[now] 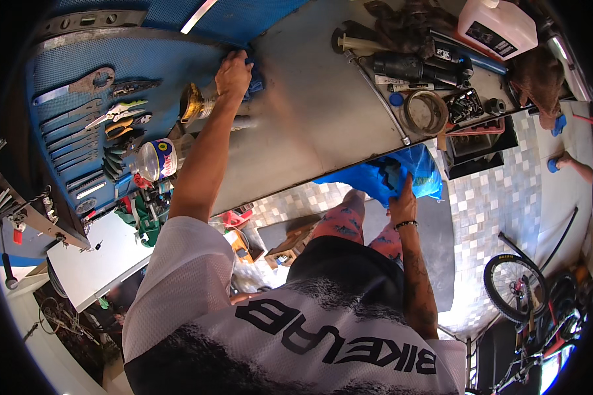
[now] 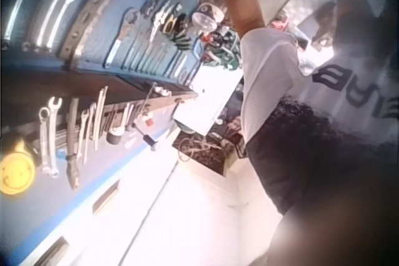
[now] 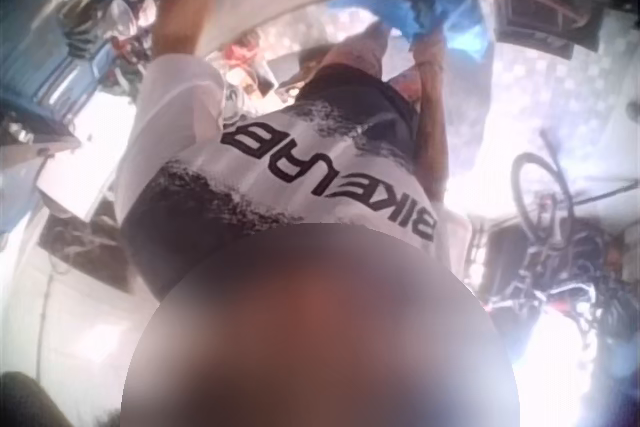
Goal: The person wipes a metal workbench with a blue cloth, then uses a utility knife to scrape a small area. They continue wiping the surface and handle various tools and containers, moving them around the bench.
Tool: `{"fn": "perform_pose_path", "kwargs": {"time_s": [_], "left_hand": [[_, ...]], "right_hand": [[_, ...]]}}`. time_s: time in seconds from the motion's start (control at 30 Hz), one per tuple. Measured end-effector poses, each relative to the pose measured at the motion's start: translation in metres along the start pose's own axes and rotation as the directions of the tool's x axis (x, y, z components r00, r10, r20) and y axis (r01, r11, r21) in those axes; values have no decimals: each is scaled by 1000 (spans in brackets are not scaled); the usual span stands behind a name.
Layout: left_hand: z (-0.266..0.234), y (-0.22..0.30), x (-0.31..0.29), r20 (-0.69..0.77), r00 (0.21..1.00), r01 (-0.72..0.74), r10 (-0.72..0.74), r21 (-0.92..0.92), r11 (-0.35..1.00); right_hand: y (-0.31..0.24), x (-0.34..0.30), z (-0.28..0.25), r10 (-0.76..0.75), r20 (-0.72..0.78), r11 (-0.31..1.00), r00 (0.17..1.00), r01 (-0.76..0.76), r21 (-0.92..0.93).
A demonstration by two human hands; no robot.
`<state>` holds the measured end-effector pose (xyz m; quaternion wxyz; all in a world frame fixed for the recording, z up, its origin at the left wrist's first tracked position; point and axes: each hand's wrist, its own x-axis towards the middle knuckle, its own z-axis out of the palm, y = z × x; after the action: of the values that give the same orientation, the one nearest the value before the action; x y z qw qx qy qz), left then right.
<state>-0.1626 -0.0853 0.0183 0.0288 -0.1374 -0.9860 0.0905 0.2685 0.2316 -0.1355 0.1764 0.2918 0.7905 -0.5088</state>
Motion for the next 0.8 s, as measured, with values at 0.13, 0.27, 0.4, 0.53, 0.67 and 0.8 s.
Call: {"fn": "perform_pose_path", "kwargs": {"time_s": [0.13,0.27,0.4,0.53,0.67,0.8], "left_hand": [[-15,7,-37,-55,994,78,-90,-188,979],[-39,42,-102,-25,999,-38,30,-395,918],[-67,79,-152,17,977,-174,212,-511,842],[-85,102,-210,-109,994,-55,-26,-674,737],[-93,96,-279,-77,946,160,-315,-736,658],[-89,71,-342,12,826,370,-564,-767,525]], "right_hand": [[57,28,47,-181,-26,972,983,175,-158],[81,43,63,-142,51,967,989,150,-205],[79,55,51,-104,105,976,989,122,-180],[86,62,33,55,92,938,994,-20,-347],[110,67,12,146,98,876,984,-82,-475],[131,68,-20,50,120,867,991,16,-497]]}}
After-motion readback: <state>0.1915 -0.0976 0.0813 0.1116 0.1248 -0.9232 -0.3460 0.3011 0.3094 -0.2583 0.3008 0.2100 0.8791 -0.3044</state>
